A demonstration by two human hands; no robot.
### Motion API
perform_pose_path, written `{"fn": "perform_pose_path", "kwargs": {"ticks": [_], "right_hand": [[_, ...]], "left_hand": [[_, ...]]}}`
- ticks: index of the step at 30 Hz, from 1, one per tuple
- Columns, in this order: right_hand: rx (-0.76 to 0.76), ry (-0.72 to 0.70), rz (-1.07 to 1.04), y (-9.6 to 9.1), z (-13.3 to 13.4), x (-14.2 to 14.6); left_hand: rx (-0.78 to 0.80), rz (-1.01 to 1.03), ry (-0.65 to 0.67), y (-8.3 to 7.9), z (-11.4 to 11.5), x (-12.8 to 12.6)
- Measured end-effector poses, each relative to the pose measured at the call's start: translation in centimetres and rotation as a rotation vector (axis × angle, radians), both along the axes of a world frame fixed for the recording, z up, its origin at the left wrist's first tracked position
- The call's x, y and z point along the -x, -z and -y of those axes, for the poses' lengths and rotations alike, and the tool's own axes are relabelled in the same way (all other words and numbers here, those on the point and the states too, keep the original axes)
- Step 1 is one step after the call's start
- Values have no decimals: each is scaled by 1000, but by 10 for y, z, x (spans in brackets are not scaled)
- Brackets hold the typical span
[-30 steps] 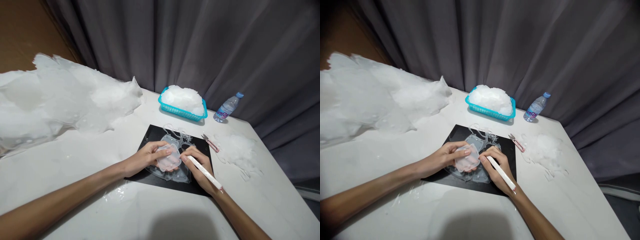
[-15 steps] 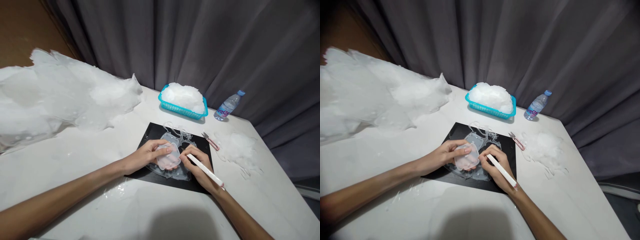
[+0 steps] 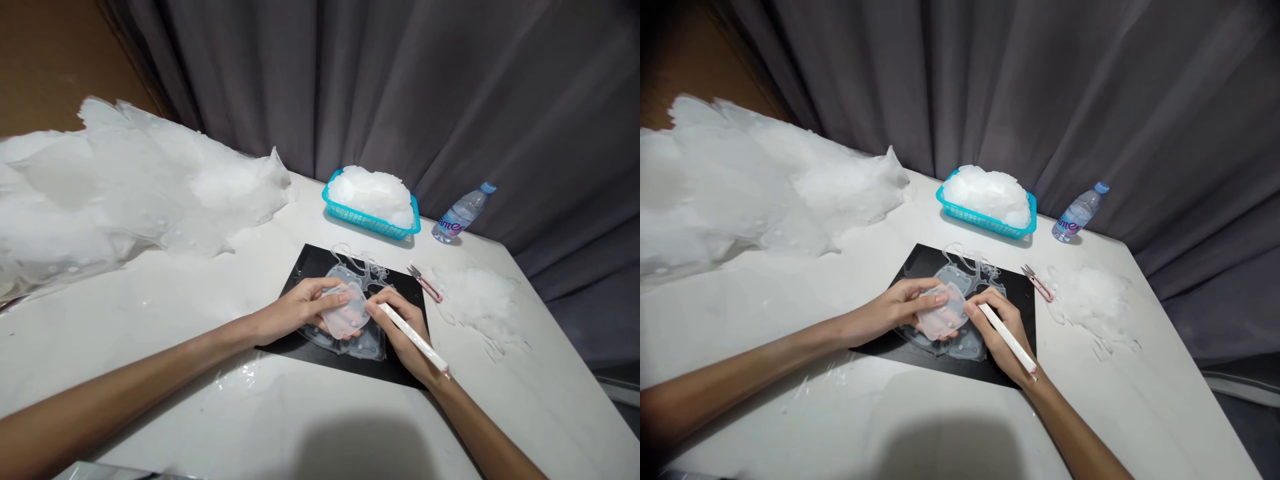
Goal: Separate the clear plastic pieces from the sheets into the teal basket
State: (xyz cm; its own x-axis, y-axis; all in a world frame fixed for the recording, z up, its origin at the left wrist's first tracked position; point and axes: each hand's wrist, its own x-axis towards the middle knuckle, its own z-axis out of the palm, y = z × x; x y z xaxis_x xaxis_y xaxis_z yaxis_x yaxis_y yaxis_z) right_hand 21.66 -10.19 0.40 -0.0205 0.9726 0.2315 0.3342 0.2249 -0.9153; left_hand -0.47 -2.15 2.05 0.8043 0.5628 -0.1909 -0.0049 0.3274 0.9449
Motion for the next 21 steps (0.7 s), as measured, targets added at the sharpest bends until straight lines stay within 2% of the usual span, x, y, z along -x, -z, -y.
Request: {"fn": "perform_pose_path", "kwargs": {"ticks": [6,9,13,21], "right_hand": [[-40,138,46,2,-4,-3],[-123,198,132,9,-8,-9],[-230,233,296,19,-14,-16],[-237,238,425,26,-15,-18]], "left_hand": [[69,54,1,1,-1,-1],[204,93,19,-4,-1,-1],[398,188,105,-11,0,0],[452,262,138,-16,0,2]]}}
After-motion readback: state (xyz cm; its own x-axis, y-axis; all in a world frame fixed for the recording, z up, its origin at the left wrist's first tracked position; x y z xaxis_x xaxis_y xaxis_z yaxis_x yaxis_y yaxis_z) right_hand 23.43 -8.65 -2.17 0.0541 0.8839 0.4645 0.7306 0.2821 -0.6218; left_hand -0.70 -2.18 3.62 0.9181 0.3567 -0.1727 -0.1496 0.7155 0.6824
